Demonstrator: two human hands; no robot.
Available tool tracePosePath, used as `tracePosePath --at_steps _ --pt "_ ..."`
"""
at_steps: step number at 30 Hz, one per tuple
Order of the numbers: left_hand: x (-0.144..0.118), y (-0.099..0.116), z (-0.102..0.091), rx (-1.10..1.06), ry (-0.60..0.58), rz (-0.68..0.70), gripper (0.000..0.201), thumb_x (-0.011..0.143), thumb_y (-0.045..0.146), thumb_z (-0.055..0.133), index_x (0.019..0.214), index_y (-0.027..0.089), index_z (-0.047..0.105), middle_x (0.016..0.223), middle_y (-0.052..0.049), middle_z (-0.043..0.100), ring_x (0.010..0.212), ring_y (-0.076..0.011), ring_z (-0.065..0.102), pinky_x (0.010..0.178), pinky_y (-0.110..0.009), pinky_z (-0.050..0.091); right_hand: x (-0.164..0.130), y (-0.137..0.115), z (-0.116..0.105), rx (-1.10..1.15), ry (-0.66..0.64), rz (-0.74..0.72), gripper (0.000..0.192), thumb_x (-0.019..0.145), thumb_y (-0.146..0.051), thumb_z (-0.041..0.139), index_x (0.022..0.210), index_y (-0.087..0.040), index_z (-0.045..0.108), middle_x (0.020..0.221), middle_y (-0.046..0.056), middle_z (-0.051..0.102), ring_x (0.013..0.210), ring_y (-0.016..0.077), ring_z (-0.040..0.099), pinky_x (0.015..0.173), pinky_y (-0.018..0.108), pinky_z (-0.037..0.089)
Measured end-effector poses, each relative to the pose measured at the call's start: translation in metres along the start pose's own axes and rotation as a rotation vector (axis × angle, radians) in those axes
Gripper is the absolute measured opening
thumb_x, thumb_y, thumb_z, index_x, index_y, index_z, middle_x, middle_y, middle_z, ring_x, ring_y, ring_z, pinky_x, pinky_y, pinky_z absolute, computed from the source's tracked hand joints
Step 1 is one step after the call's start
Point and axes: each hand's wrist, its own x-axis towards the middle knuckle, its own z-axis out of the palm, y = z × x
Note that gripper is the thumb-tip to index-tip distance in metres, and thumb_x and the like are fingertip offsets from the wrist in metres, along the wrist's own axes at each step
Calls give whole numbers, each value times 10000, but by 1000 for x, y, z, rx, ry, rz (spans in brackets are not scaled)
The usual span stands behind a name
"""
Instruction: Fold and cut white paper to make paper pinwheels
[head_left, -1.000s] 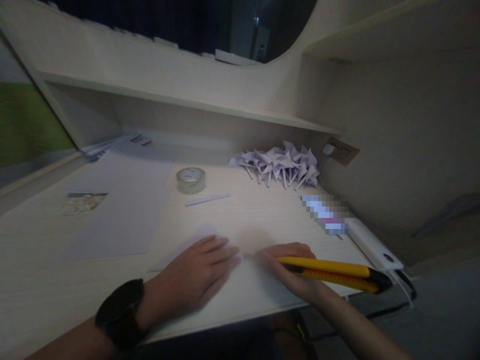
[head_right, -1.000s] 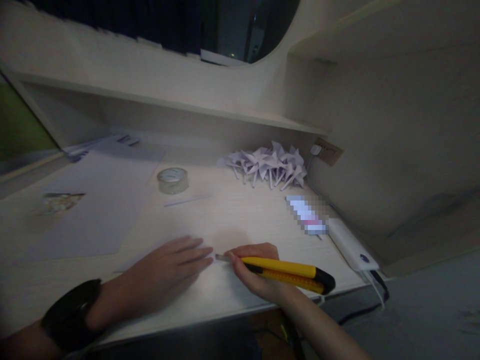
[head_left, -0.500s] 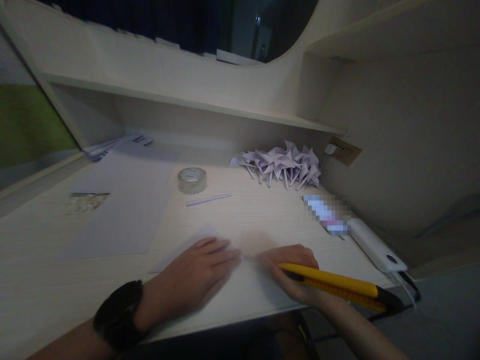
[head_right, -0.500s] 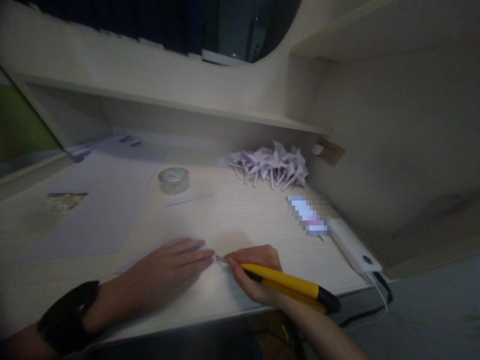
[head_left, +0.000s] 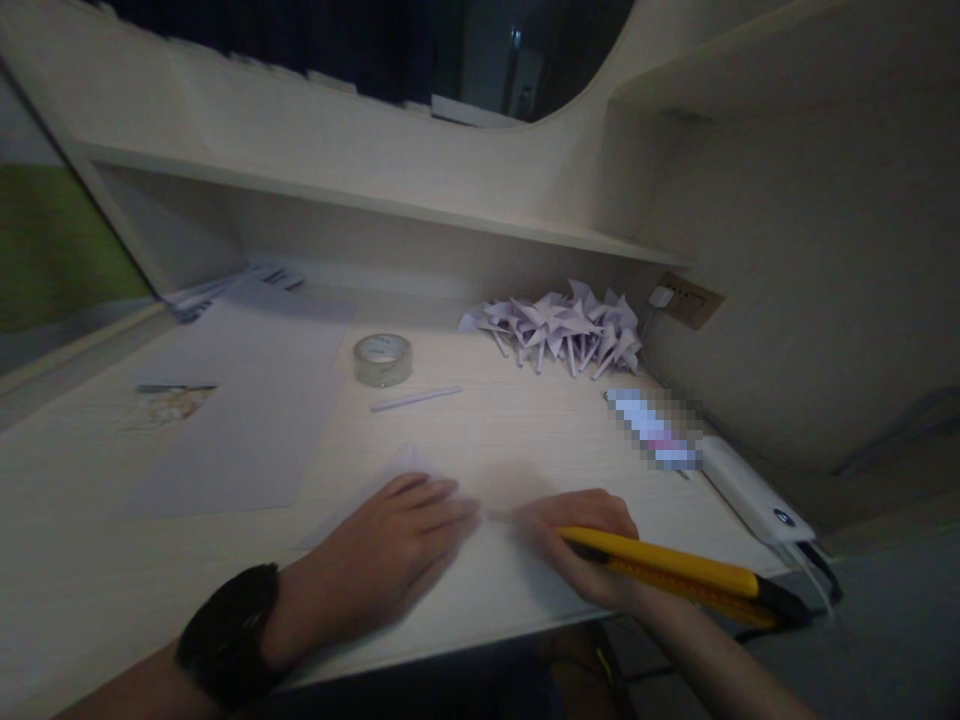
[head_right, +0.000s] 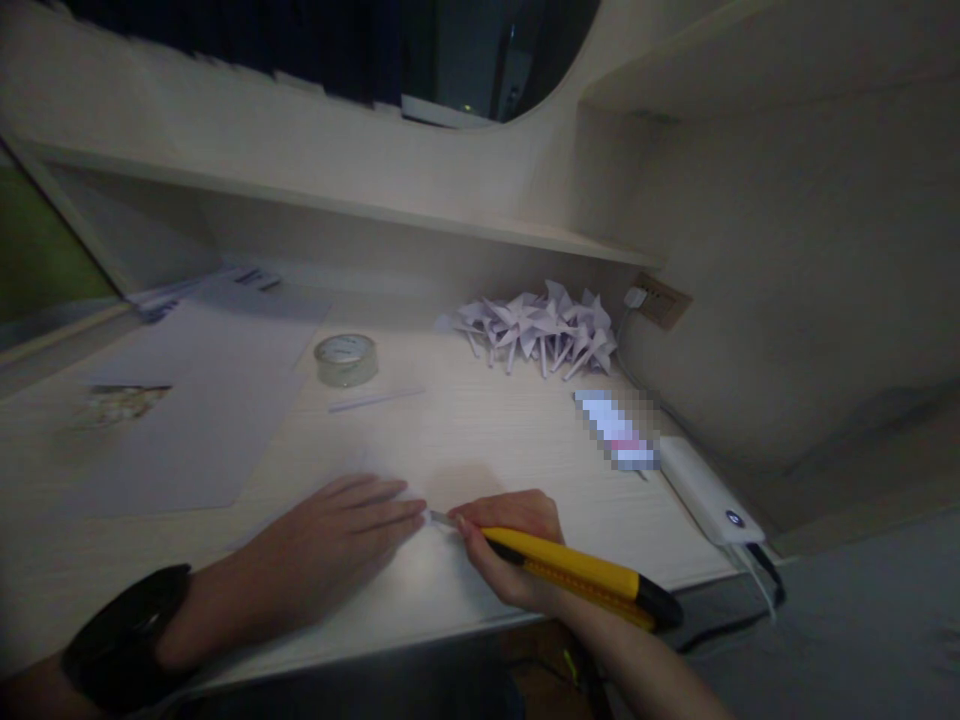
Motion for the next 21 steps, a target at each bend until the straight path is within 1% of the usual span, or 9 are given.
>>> tracePosePath --at_steps 3,4,8,13,18,21 --pt "-1 3 -2 4 -22 -9 376 974 314 426 1341 275 498 1317 -3 594 1203 -205 524 1046 -409 335 5 -7 -2 15 85 -45 299 909 -343 487 821 -267 763 669 6 727 569 152 686 578 244 596" --pt "-1 3 -2 11 -35 -8 385 975 315 423 1353 269 485 1336 1 580 1226 -208 508 1056 -410 328 6 -8 -3 13 96 -38 290 901 -343 500 812 -263 764 658 8 725 563 154 684 576 245 595" --pt "-1 3 1 50 -84 -1 392 980 318 406 1361 256 475 1373 7 548 1251 -220 488 1080 -430 307 3 -5 0 21 74 19 302 899 -358 497 811 -235 758 658 26 724 573 173 687 554 270 593" --pt "-1 3 2 81 -89 -24 370 982 319 399 1330 259 507 1349 -8 569 1214 -227 521 1067 -452 323 2 -3 -1 48 24 21 316 908 -370 481 817 -229 749 656 27 719 600 173 696 572 270 599" --pt "-2 6 -1 51 -75 -24 397 972 306 413 1362 256 474 1359 -10 560 1243 -230 500 1086 -448 304 7 -11 -3 -2 100 -27 292 894 -314 500 768 -224 747 655 22 727 573 151 694 581 232 599" --pt "-1 7 -2 24 -60 -16 399 966 292 423 1361 270 473 1355 -1 563 1244 -222 500 1091 -440 297 8 -11 -2 17 87 -36 312 907 -318 477 776 -223 743 682 19 736 590 150 701 588 237 603"
